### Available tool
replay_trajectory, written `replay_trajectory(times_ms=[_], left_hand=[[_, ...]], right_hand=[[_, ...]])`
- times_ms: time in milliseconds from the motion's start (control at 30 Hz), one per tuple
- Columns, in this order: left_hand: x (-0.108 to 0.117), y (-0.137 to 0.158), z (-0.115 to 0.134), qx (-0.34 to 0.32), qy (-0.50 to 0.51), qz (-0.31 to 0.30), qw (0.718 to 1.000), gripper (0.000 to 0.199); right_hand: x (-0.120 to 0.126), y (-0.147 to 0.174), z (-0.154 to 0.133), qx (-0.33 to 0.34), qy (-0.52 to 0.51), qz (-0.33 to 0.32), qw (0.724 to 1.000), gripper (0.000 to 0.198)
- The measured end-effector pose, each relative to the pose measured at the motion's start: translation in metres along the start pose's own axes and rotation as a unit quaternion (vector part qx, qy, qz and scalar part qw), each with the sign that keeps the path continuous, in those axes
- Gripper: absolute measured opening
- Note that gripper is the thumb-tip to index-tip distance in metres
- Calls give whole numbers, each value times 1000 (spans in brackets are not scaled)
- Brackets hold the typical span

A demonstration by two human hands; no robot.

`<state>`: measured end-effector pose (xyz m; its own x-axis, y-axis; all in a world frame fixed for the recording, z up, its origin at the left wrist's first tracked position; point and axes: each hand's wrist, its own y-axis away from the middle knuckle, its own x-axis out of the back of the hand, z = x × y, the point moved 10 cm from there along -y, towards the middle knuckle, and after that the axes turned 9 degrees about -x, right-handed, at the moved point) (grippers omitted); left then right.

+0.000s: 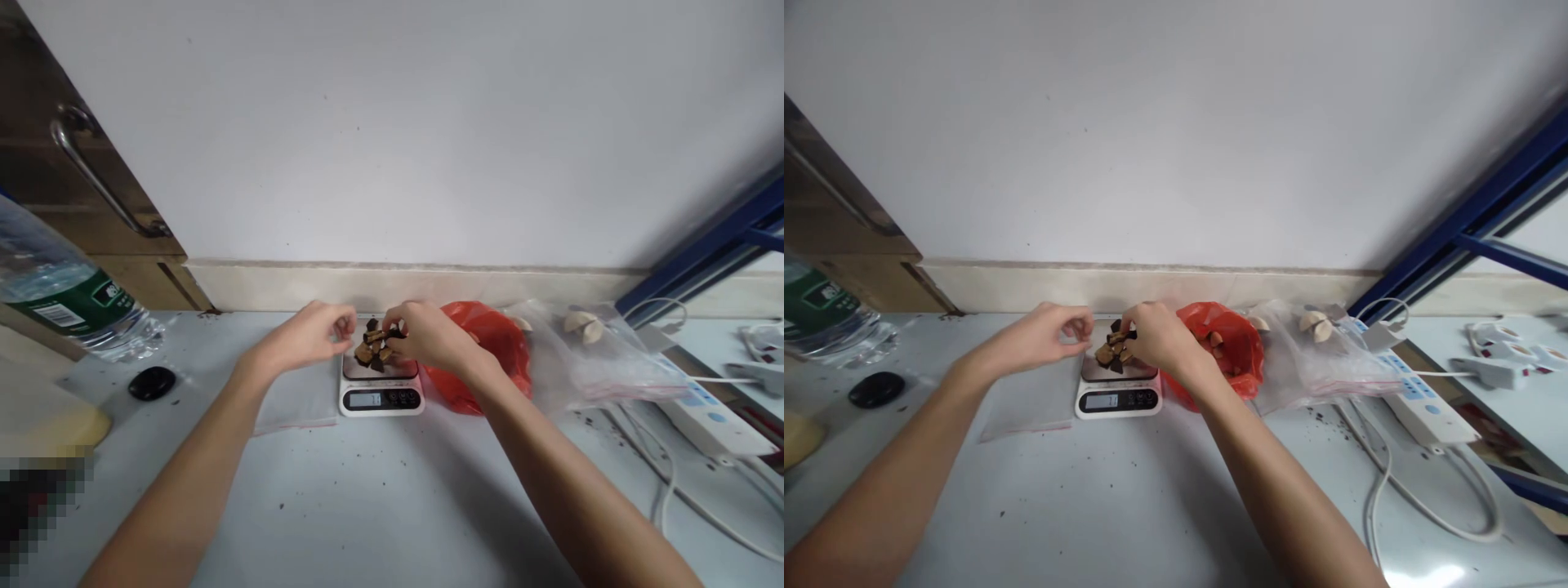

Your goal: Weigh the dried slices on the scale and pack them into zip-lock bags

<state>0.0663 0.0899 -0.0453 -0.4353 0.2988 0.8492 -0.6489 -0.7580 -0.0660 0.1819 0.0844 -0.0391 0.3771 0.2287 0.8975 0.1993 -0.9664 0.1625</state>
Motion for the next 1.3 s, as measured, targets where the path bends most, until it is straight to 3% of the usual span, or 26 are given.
replay_trajectory(times_ms=[100, 267, 433, 533, 700, 833, 1000, 1133, 1300], left_hand=[[6, 17, -24, 66, 0, -61, 996, 9], [-2, 35, -61, 174, -27, -145, 974, 22], [-28, 27, -80, 193, -6, -173, 966, 35], [-40, 24, -88, 202, 24, -181, 962, 31], [-39, 29, -87, 188, 87, -192, 959, 24], [-1, 34, -82, 167, 91, -134, 972, 32], [58, 33, -60, 106, 102, 40, 988, 39], [68, 30, -43, 103, 109, 98, 984, 40], [65, 34, -36, 171, 21, 73, 982, 41]], right_hand=[[-5, -2, 2, -14, -11, -19, 1000, 32], [13, -3, 1, -37, -40, 5, 998, 21], [27, -2, -3, -2, -87, 40, 995, 16], [27, -1, -1, -1, -116, 42, 992, 16], [22, 1, -1, -20, -122, 21, 992, 11], [18, 4, -3, -15, -141, 10, 990, 7], [-2, 5, -11, -7, -228, -80, 970, 20], [-20, 5, -27, 48, -313, -166, 934, 19], [-25, -3, -23, 41, -355, -150, 922, 23]])
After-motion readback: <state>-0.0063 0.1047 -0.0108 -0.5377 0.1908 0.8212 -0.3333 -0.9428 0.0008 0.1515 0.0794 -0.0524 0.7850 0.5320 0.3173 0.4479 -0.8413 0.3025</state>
